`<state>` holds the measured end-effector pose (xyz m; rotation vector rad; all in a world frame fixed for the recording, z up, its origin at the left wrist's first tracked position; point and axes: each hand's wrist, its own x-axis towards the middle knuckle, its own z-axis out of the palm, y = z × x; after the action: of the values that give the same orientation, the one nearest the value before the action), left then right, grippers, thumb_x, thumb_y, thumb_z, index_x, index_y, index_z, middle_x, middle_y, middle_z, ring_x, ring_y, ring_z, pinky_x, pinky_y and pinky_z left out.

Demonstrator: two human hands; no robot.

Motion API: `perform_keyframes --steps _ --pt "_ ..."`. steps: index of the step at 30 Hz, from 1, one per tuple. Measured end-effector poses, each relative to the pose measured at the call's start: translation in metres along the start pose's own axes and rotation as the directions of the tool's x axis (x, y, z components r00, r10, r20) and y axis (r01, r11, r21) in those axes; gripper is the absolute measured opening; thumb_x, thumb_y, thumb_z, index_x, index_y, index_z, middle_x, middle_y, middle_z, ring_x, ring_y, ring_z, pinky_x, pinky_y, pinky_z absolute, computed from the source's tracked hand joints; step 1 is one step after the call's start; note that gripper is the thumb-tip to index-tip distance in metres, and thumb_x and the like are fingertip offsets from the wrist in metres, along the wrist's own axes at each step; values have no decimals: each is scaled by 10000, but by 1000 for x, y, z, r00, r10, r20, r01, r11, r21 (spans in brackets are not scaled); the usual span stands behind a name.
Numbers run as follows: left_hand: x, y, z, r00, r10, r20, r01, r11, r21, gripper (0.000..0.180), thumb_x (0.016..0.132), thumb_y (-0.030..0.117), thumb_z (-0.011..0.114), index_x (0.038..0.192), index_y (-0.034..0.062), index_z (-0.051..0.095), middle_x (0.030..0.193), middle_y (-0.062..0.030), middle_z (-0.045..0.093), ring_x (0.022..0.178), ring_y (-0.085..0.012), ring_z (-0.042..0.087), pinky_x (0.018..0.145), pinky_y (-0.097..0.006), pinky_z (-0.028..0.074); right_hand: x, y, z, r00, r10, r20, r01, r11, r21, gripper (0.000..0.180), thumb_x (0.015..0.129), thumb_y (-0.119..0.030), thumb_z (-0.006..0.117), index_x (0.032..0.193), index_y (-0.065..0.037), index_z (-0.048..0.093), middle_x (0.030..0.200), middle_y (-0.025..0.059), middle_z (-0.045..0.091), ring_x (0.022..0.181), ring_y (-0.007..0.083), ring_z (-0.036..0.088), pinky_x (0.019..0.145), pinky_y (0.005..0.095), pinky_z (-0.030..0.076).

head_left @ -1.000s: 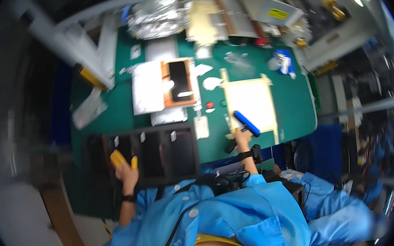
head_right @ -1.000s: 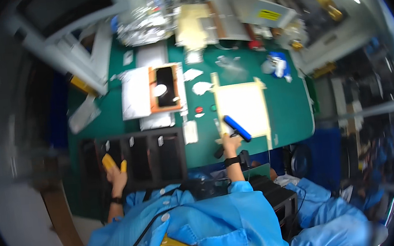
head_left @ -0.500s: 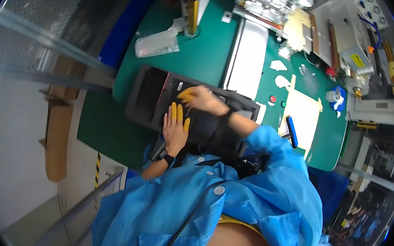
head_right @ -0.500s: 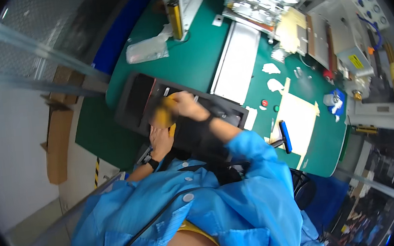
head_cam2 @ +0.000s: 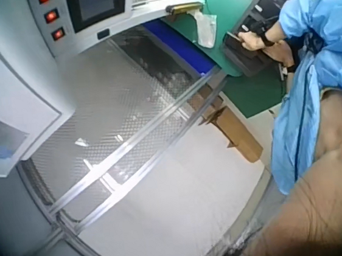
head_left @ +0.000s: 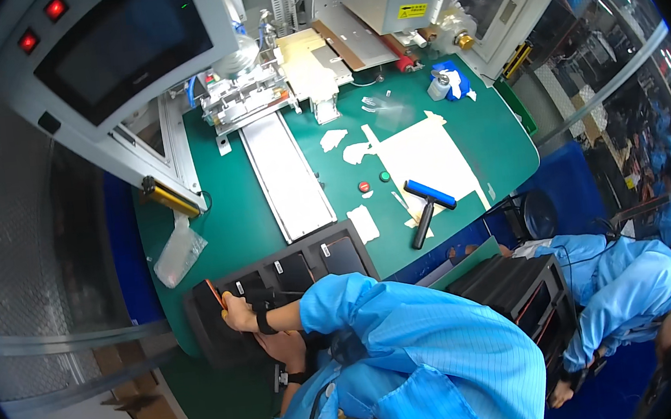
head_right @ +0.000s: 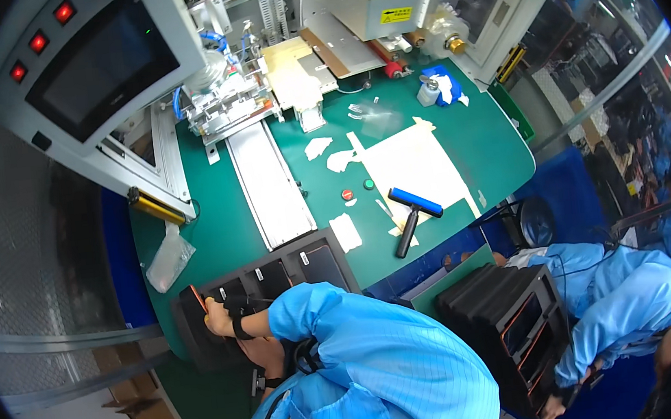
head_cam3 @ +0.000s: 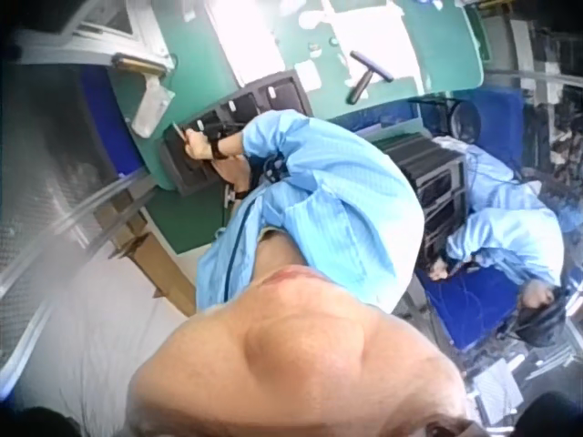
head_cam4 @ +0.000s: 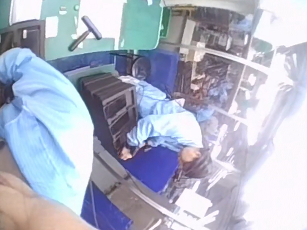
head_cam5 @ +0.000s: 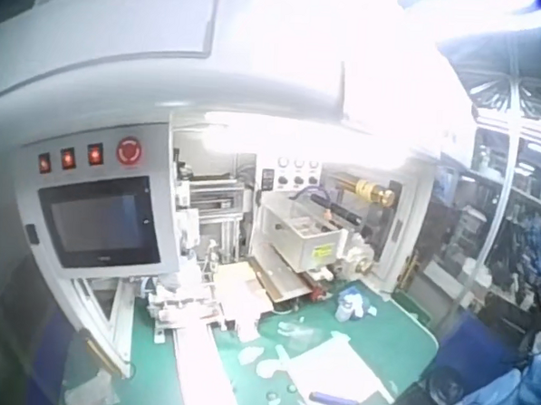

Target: The recorder is assembling or inspecting smartphone screen panels at a factory workstation, using a roller tool.

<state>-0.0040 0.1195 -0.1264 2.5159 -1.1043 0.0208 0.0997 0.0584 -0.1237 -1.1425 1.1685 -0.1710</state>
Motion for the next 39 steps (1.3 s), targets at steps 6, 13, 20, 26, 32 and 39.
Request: perform_keyframes --steps 6,13,20,26,32,39 --pt "22 10 -28 995 -81 -56 67 973 -223 454 758 199 551 1120 -44 425 1187 -241 386 1110 -379 355 955 -453 233 -42 -71 -113 855 -508 101 518 845 -135 170 756 -55 524 903 -19 447 808 243 557 799 425 530 642 463 438" --pt "101 17 -64 983 -164 -84 121 919 -376 224 745 89 576 962 34 583 1051 -167 526 1028 -315 462 889 -363 364 -61 -88 -255 791 -593 -154 555 800 -229 301 791 35 404 1085 -7 451 904 187 538 826 287 534 705 327 424" --pt "205 101 -45 997 -35 -62 -5 830 -558 113 687 88 605 792 49 621 758 -119 565 730 -270 545 649 -339 428 -29 -53 -352 564 -663 -492 479 748 -460 207 846 -45 402 1035 3 471 844 174 542 748 257 529 674 327 411" --pt "248 159 8 997 -71 8 66 868 -493 141 689 204 613 791 107 623 799 -76 558 820 -248 519 685 -362 428 -21 -51 -377 635 -551 -542 460 833 -307 227 840 -17 390 1051 4 471 860 154 541 771 231 526 690 310 406" --pt "251 193 18 974 -198 106 215 957 -196 415 641 436 664 873 97 605 961 -132 524 952 -308 456 778 -399 392 -8 -55 -381 636 -567 -524 480 822 -306 261 831 2 388 1088 2 434 843 161 535 732 219 519 641 314 403" --pt "256 174 31 888 -243 390 458 549 -699 224 668 144 665 815 -2 578 741 -68 567 682 -123 522 606 -252 428 43 -104 -342 636 -618 -461 457 784 -420 248 801 -41 425 1044 -4 391 828 253 538 792 416 522 683 441 396"
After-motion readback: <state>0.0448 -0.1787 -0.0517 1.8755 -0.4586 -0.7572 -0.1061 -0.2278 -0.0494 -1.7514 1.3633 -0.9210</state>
